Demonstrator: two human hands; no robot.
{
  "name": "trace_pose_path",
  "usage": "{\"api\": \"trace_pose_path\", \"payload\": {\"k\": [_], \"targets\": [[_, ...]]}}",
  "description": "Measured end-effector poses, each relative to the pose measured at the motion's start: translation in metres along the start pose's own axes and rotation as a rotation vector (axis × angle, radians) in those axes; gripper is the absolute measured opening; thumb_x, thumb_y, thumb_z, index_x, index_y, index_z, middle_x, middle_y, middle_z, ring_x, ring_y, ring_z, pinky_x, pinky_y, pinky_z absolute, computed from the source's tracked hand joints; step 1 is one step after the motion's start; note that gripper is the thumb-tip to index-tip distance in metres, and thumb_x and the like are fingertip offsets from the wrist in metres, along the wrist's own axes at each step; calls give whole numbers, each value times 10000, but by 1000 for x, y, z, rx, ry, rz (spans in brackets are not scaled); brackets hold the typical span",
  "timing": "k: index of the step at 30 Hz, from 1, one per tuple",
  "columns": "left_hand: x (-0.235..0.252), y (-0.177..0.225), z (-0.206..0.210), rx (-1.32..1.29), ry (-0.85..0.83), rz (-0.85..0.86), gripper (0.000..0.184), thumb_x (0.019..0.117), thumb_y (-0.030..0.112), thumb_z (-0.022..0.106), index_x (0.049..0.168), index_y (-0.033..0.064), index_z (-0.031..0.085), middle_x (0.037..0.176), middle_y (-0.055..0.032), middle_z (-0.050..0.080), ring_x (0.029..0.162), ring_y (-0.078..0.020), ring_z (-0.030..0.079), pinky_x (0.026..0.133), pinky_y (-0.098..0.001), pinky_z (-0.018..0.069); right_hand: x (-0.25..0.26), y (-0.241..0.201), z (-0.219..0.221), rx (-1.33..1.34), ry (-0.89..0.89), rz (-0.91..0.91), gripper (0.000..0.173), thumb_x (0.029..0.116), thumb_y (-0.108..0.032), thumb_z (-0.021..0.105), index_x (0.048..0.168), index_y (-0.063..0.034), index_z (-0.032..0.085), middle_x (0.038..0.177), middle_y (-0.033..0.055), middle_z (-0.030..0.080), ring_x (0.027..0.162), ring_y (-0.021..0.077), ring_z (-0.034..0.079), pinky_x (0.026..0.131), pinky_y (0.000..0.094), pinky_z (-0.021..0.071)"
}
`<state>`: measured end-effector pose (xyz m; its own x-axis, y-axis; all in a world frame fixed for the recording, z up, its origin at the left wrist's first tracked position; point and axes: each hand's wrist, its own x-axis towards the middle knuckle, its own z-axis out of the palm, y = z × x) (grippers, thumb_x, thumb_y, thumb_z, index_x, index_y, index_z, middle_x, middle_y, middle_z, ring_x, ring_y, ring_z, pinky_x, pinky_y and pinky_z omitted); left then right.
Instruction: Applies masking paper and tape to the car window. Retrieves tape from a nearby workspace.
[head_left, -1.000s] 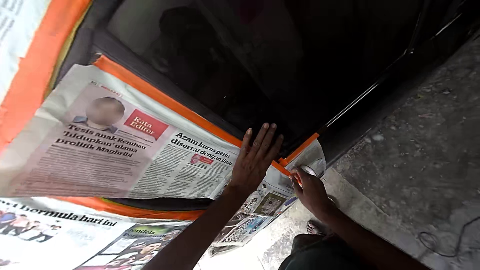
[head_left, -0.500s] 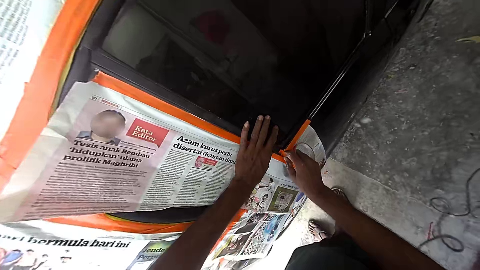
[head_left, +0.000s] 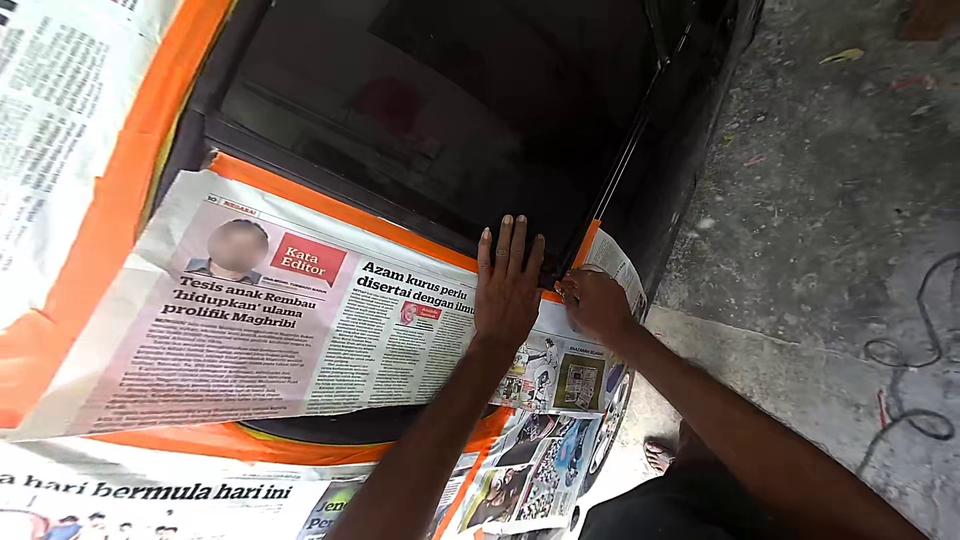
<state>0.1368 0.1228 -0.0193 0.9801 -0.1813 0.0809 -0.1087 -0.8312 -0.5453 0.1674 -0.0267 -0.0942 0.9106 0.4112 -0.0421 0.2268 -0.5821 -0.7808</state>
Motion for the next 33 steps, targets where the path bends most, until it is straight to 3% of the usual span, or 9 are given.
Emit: {"api": "trace_pose_path", "payload": {"k": [4, 12, 17, 26, 30, 33], "targets": [[0, 0, -1, -13, -7, 1, 849, 904, 440, 694, 1614, 167, 319, 1711, -154, 96, 1583, -320, 37, 1243, -597, -25, 3, -3, -3, -7, -60, 0, 218, 1001, -259, 579, 998, -94, 722, 891, 123, 701, 857, 323, 692, 711, 555, 541], [0, 0, 1, -19, 17, 2, 821, 908, 381, 689, 1612, 166, 324, 1709, -157, 109, 1582, -325, 48, 1247, -591, -15, 8, -8, -2, 3, -120, 22, 140, 947, -213, 648, 966, -88, 708, 963, 127, 694, 923, 321, 684, 755, 563, 547], [0, -1, 3, -40, 46, 7, 849, 876, 356, 745, 1600, 157, 348, 1702, -171, 130, 1579, -335, 68, 1249, -591, 10, 2, -11, 4, -41, -65, -20, 151, 940, -184, 645, 1008, -63, 707, 1017, 157, 682, 940, 338, 684, 767, 553, 558], [0, -1, 4, -44, 47, 14, 815, 911, 363, 709, 1604, 149, 337, 1705, -170, 116, 1581, -334, 46, 1249, -592, 3, 3, -10, 2, -131, -94, -33, 136, 960, -193, 630, 998, -80, 695, 953, 142, 690, 910, 337, 688, 739, 554, 550], [0, 0, 3, -35, 33, 15, 796, 928, 365, 690, 1605, 146, 335, 1707, -169, 104, 1581, -334, 36, 1250, -591, 4, 2, -13, -2, -112, -98, -4, 184, 955, -208, 637, 1098, -106, 688, 968, 128, 714, 910, 336, 705, 745, 563, 561], [0, -1, 4, -33, 41, 21, 784, 931, 362, 688, 1600, 145, 344, 1706, -167, 114, 1581, -333, 47, 1250, -589, 10, 3, -17, -8, -68, -87, -28, 146, 962, -225, 643, 1028, -122, 722, 905, 101, 714, 858, 308, 700, 722, 554, 553]]}}
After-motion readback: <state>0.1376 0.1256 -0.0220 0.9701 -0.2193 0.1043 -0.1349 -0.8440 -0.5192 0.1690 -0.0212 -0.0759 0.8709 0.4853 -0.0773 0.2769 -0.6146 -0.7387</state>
